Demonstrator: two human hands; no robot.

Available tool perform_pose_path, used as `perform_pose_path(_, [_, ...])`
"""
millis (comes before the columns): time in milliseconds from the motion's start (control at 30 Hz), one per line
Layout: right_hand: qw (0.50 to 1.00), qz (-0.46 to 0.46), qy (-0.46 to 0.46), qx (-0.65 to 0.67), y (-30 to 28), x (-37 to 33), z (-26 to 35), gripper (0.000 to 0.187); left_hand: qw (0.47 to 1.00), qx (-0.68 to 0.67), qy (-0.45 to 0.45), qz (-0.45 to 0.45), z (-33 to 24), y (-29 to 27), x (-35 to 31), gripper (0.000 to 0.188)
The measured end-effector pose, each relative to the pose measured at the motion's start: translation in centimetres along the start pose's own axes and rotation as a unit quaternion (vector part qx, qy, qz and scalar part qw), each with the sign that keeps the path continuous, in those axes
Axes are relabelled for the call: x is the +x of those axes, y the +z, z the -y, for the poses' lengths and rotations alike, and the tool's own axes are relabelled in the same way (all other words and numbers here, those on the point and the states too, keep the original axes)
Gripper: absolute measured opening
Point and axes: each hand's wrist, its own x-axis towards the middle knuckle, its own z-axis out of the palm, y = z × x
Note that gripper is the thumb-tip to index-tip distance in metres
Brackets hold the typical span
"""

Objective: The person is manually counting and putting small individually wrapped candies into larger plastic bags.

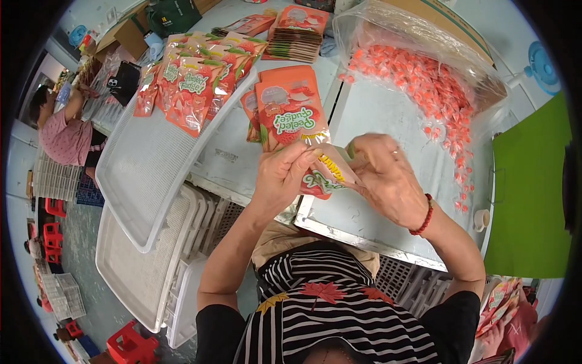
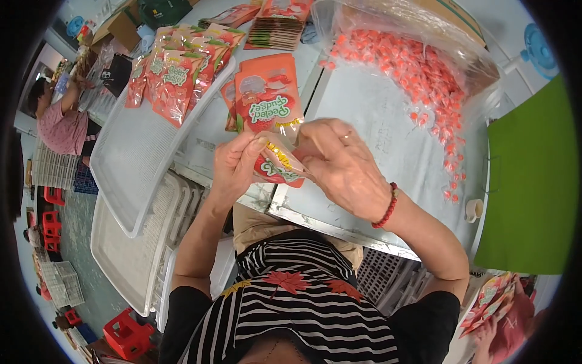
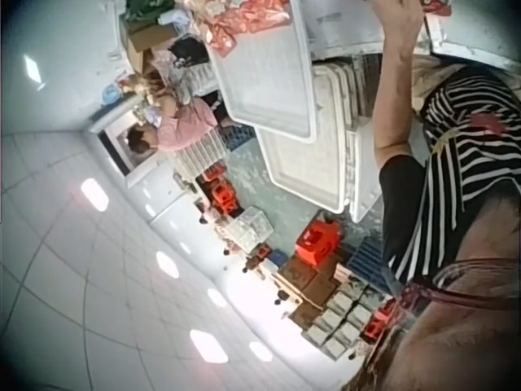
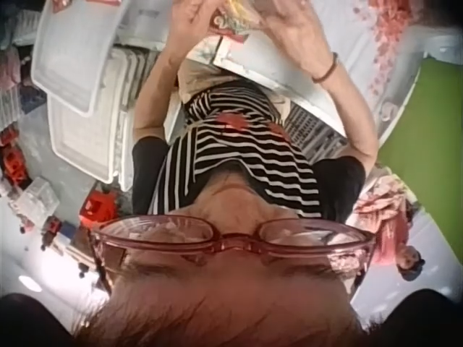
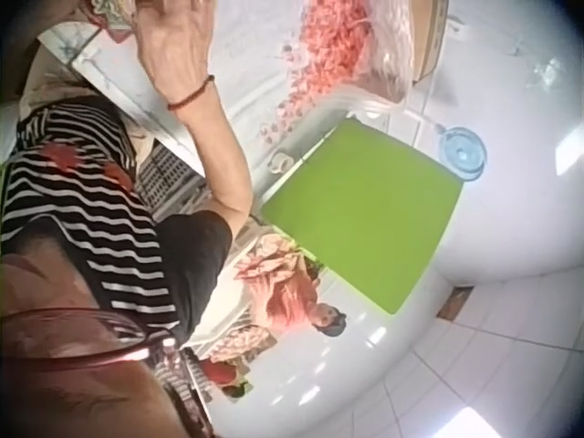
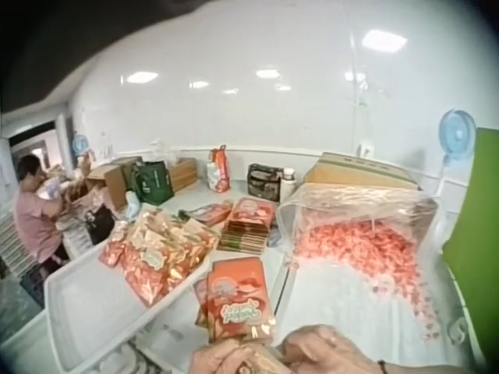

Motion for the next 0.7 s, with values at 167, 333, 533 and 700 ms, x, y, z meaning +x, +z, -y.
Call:
perform_pose_path(167, [0.995,0.047,-0.003,-0.082,-0.7,0.8,0.2,0.02,0.999,0.041,0.015,-0.018,-0.1,-1.1,-0.6,0.015])
perform_pose_path(333, [0.977,0.151,0.149,0.031,0.8,0.2,-0.5,0.021,0.995,-0.059,-0.085,-0.008,-1.0,-1.2,-0.6,0.013])
perform_pose_path(533, [0.927,0.081,0.293,0.22,0.9,2.1,0.6,0.019,0.957,-0.227,-0.172,0.051,-0.1,-2.4,-0.3,0.02])
perform_pose_path(700, [0.856,0.236,0.327,0.323,1.0,2.6,-1.3,0.022,0.953,-0.253,-0.165,0.014,0.4,-2.5,-0.5,0.021])
